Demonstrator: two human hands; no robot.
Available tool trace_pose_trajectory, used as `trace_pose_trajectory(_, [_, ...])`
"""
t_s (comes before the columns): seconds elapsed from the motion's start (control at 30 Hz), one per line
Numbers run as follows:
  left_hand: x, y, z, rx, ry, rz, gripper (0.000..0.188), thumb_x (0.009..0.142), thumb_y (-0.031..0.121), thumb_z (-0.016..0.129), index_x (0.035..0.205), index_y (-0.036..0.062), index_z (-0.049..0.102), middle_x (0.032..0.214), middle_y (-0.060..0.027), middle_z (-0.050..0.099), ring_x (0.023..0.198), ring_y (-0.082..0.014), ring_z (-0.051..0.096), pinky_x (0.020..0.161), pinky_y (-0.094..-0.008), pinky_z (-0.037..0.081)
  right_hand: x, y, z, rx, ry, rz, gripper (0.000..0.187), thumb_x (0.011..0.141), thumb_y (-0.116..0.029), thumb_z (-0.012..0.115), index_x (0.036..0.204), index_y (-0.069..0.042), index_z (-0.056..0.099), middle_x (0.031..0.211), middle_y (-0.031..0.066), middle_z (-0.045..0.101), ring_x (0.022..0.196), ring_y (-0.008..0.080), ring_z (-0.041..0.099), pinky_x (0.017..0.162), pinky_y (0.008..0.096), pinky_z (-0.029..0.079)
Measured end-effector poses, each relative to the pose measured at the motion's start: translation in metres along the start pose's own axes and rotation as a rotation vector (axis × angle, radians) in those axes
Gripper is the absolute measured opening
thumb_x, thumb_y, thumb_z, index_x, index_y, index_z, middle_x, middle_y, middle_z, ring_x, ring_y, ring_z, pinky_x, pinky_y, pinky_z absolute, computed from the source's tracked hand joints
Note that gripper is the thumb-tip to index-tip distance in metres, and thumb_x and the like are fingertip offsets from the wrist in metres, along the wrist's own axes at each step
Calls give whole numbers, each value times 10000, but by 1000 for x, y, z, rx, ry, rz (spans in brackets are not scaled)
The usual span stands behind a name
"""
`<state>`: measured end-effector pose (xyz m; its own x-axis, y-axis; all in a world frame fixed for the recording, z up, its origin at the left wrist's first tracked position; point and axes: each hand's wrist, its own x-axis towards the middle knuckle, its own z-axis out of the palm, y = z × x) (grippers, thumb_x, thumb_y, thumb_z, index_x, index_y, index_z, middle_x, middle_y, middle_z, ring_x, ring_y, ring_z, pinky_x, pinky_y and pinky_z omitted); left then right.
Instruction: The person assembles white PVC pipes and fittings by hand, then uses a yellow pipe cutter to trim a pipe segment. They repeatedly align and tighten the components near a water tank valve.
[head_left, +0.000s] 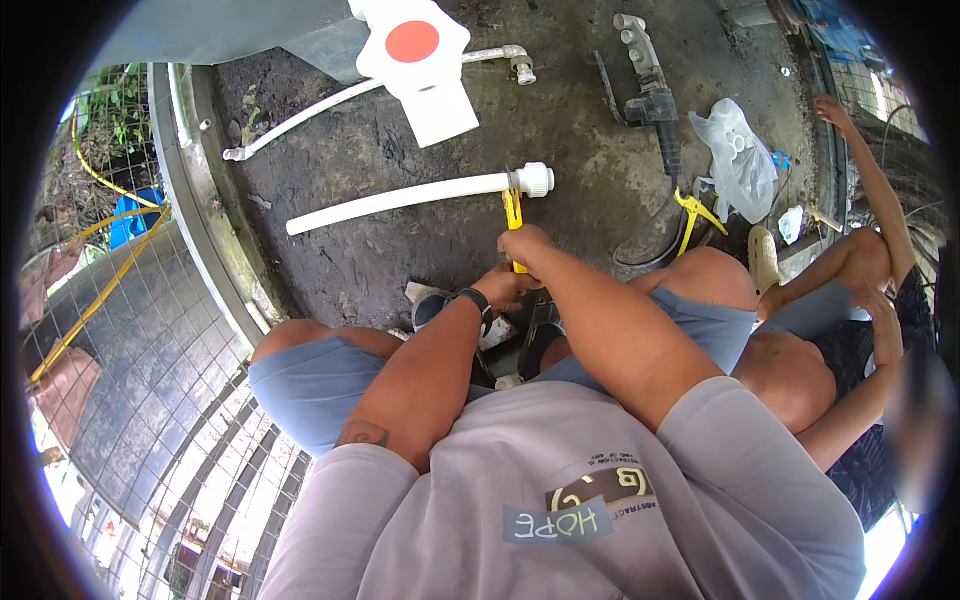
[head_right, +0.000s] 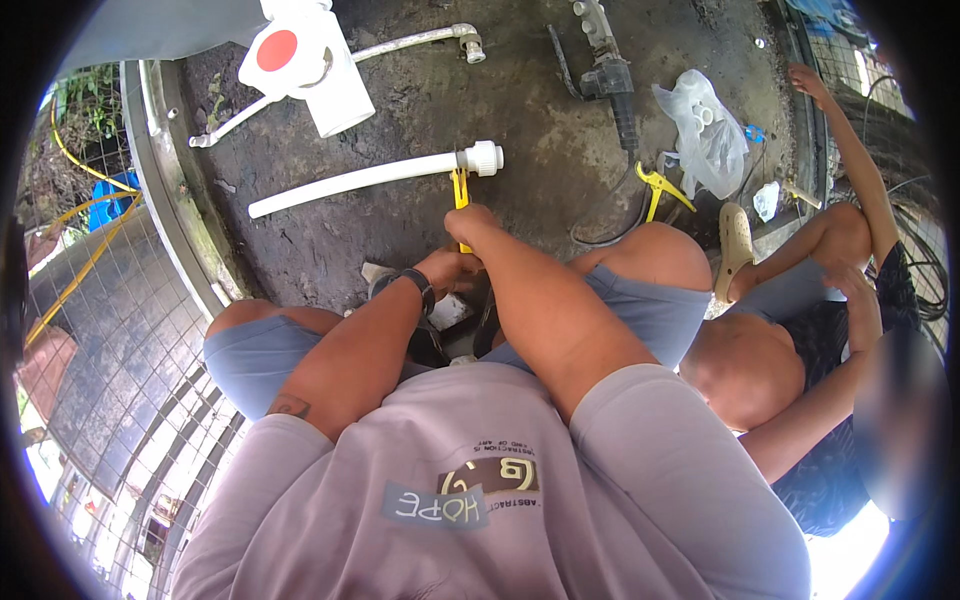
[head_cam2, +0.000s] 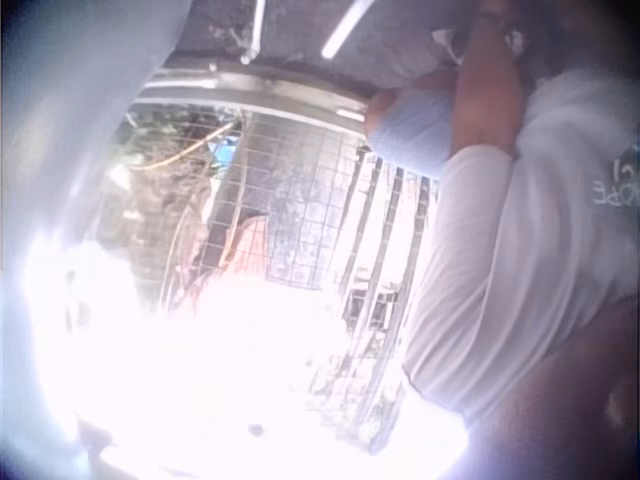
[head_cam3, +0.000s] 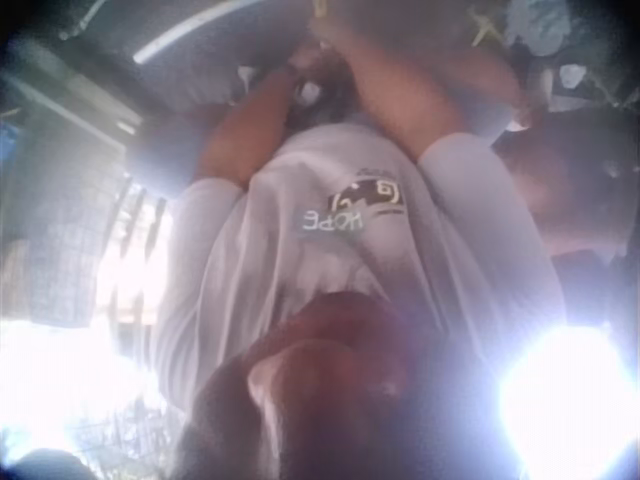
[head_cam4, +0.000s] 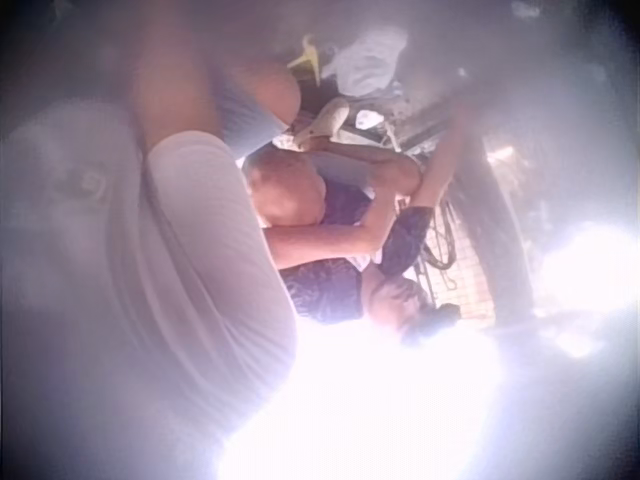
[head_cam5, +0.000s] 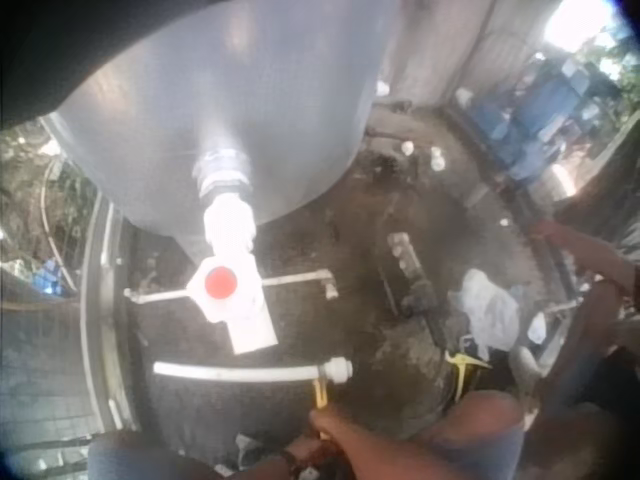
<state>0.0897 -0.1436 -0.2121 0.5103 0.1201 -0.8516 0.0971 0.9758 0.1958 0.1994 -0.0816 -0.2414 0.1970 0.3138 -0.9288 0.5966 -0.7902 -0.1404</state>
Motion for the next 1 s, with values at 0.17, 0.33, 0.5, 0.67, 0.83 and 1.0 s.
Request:
trace_pose_trajectory(0.17, [-31,20,10,9,-68,110,976,762,452,790,1527,98,299,1542,-115,387,1448,-276,303,1179,-601,157,10,3,-2,335,-180,156,272,817,-95,650,1074,-7,630,839,150,648,722,303,664,634,490,520])
trace_pose_trajectory(0.33, [7,-3,-5,-22,-151,187,800,802,370,769,1457,73,419,1434,-97,509,1364,-242,416,1138,-478,272,-3,-6,-15,294,-236,144,393,828,-121,665,1189,16,593,998,195,648,811,328,675,677,545,517])
trace_pose_trajectory(0.5, [36,-15,-11,-96,-53,73,359,857,206,704,1179,63,637,1116,-28,654,1058,-122,575,920,-275,414,-36,-25,-23,229,-114,105,544,838,-215,694,1316,14,571,1092,191,647,992,321,639,770,516,521])
trace_pose_trajectory(0.67, [15,-1,4,-41,-36,234,309,846,170,700,1131,63,644,992,-12,653,898,-102,580,770,-277,437,-8,-7,-13,196,-124,48,542,832,-275,692,1289,5,612,1190,217,649,1072,325,640,863,462,515])
trace_pose_trajectory(0.83, [25,-7,1,73,34,313,251,812,141,711,1032,29,672,882,-37,666,779,-148,604,698,-295,461,0,-10,-12,16,-133,35,523,828,-266,626,1279,-1,647,1304,251,635,1196,365,634,999,427,498])
trace_pose_trajectory(1.0, [36,-13,-8,13,52,235,342,759,219,767,1003,-10,698,831,-100,726,708,-236,674,662,-346,528,-24,-26,-20,-137,-53,34,508,824,-257,576,1260,-13,664,1304,244,638,1215,371,621,1005,425,495])
